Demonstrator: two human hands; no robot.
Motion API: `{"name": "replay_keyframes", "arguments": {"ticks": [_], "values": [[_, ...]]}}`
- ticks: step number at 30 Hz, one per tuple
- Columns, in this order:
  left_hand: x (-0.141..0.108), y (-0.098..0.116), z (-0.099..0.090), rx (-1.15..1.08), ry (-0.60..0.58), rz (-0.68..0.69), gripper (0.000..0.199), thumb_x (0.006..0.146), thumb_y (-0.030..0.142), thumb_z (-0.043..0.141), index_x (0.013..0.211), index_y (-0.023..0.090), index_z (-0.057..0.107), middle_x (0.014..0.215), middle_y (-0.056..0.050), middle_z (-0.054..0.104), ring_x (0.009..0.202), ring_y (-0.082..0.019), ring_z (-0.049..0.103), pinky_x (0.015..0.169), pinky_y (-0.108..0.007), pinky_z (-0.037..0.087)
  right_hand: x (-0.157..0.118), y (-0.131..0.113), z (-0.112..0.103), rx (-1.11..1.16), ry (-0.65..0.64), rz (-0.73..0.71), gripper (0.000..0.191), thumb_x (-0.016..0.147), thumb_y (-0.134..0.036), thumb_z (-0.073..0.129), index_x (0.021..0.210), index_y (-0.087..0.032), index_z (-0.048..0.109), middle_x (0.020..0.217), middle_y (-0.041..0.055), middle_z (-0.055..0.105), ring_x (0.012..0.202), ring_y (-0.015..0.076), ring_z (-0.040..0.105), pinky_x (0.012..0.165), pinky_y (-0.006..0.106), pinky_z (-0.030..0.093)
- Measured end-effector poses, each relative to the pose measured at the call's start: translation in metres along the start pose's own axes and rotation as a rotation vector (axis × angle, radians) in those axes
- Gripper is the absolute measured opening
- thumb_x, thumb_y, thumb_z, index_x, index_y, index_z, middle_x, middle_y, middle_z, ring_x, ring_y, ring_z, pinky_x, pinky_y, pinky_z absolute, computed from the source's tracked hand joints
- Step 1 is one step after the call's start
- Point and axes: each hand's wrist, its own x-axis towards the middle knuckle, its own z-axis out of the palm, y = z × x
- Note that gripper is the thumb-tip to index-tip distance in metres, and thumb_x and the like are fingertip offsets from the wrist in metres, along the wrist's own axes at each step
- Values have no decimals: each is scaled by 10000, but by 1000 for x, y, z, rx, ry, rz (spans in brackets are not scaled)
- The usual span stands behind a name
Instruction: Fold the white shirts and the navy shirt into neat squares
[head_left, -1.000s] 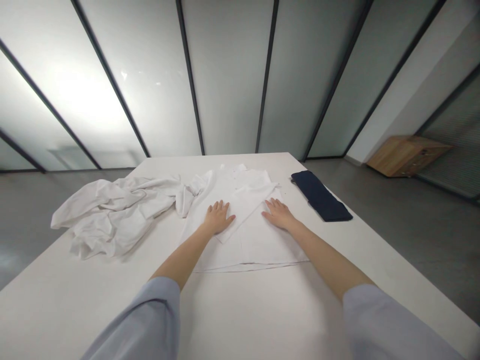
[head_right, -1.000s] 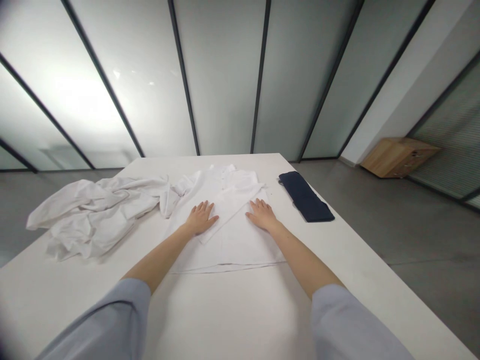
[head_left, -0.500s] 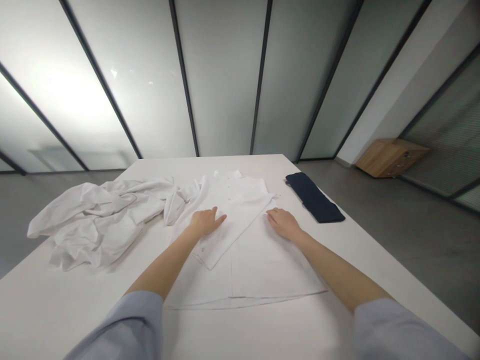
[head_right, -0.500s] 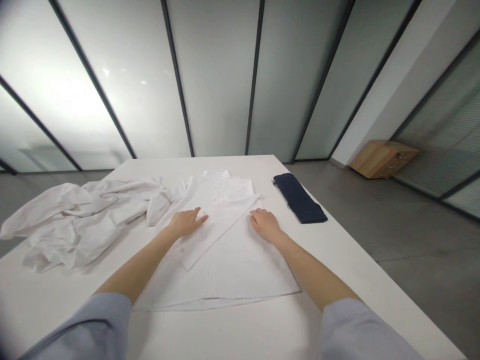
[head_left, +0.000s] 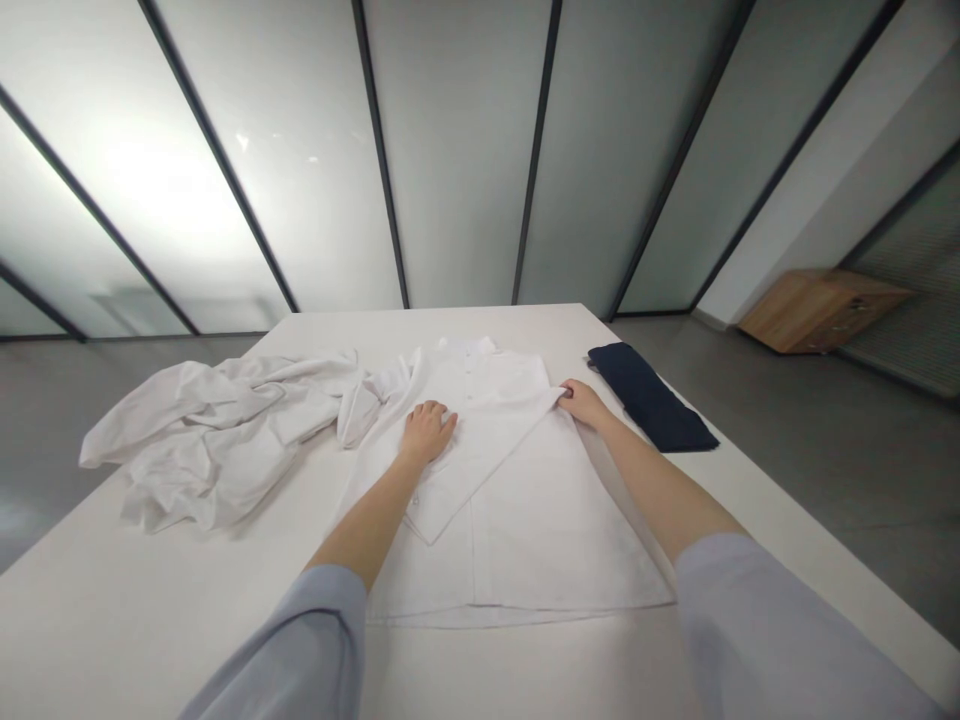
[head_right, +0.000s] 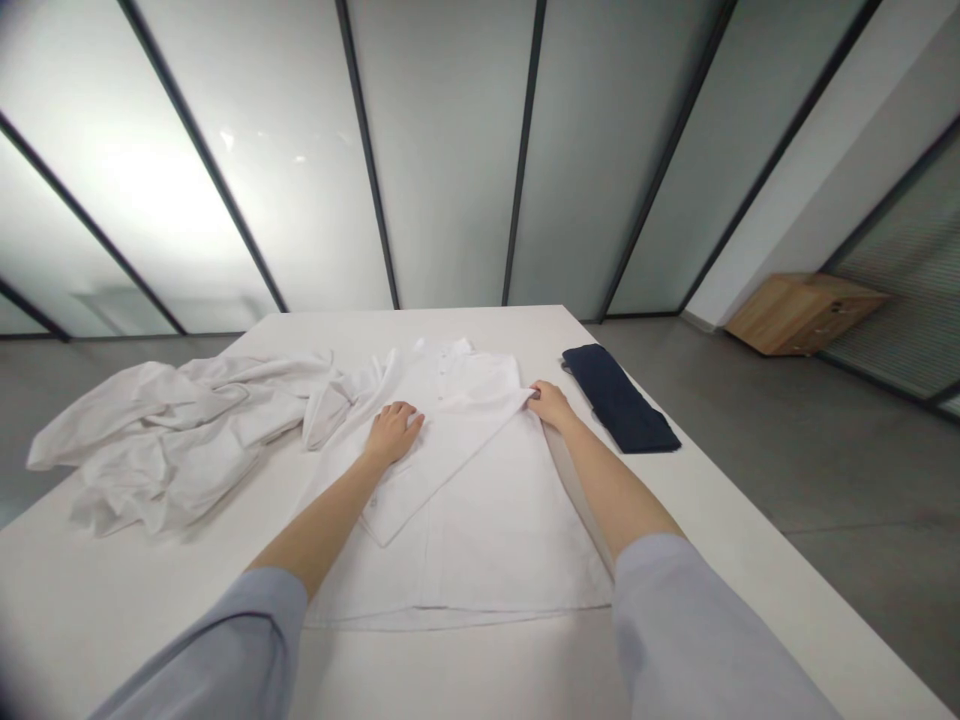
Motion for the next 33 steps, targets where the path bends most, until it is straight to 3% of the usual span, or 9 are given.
{"name": "replay_keyframes", "arguments": {"ticks": [3, 7, 10, 13, 17, 22, 25, 29, 33], "values": [[0, 1, -1, -2, -1, -9, 409, 950, 451, 330, 1141, 191, 584, 1240, -89, 566, 1149, -234, 484, 961, -364, 370, -7, -1, 0, -166, 95, 27, 260, 811, -221, 517, 1038, -174, 636, 981, 97, 693, 893, 219, 621, 739, 282, 447], [0, 1, -1, 5, -23, 9, 414, 952, 453, 314, 1153, 204, 577, 1258, -85, 557, 1157, -229, 474, 972, -367, 363, -17, -3, -1, -353, 164, 181, 278, 853, -236, 450, 1036, -182, 653, 927, 131, 700, 867, 256, 639, 675, 310, 443], [0, 1, 0, 5, -35, 25, 412, 953, 458, 305, 1160, 220, 570, 1262, -79, 551, 1160, -222, 471, 976, -362, 358, -19, -1, -1, -427, 126, 219, 294, 868, -242, 421, 953, -186, 697, 939, 150, 703, 888, 267, 645, 672, 318, 447], [0, 1, 1, -1, -32, 26, 410, 950, 461, 309, 1167, 227, 565, 1257, -80, 545, 1166, -226, 467, 978, -369, 355, -13, 6, -5, -379, -1, 148, 270, 849, -247, 459, 925, -183, 710, 970, 146, 700, 915, 263, 643, 697, 312, 452], [-1, 1, 3, -6, -18, 16, 409, 943, 465, 322, 1165, 220, 563, 1253, -83, 545, 1159, -233, 466, 980, -376, 359, 7, 25, -24, -137, -186, 47, 205, 795, -237, 547, 913, -167, 700, 914, 92, 707, 842, 217, 645, 698, 268, 457], [-1, 0, 4, -7, -13, 21, 406, 943, 469, 324, 1170, 226, 556, 1262, -80, 540, 1161, -228, 468, 985, -374, 358, 41, 28, -38, 3, -3, 83, 326, 837, -174, 450, 1098, -135, 642, 1068, 90, 684, 957, 191, 619, 783, 241, 456], [-2, -1, 5, -12, -20, 21, 414, 945, 471, 317, 1172, 223, 558, 1280, -82, 531, 1172, -229, 462, 992, -374, 353, 64, 11, -28, -43, 53, 23, 387, 845, -149, 414, 1167, -136, 628, 1182, 102, 643, 1042, 194, 591, 878, 254, 433], [-2, -1, 5, -19, -21, 14, 411, 945, 472, 317, 1173, 229, 557, 1281, -74, 535, 1170, -230, 463, 997, -378, 350, 95, -10, -5, -208, -96, -42, 477, 844, -149, 408, 1294, -165, 565, 1308, 110, 563, 1158, 201, 539, 962, 269, 398], [-3, -1, 5, -32, -29, 6, 404, 944, 473, 318, 1166, 237, 560, 1284, -70, 532, 1180, -236, 454, 999, -387, 352, 119, -15, 9, -287, -180, 16, 438, 839, -216, 456, 1248, -205, 611, 1279, 125, 574, 1139, 241, 558, 958, 337, 419]]}}
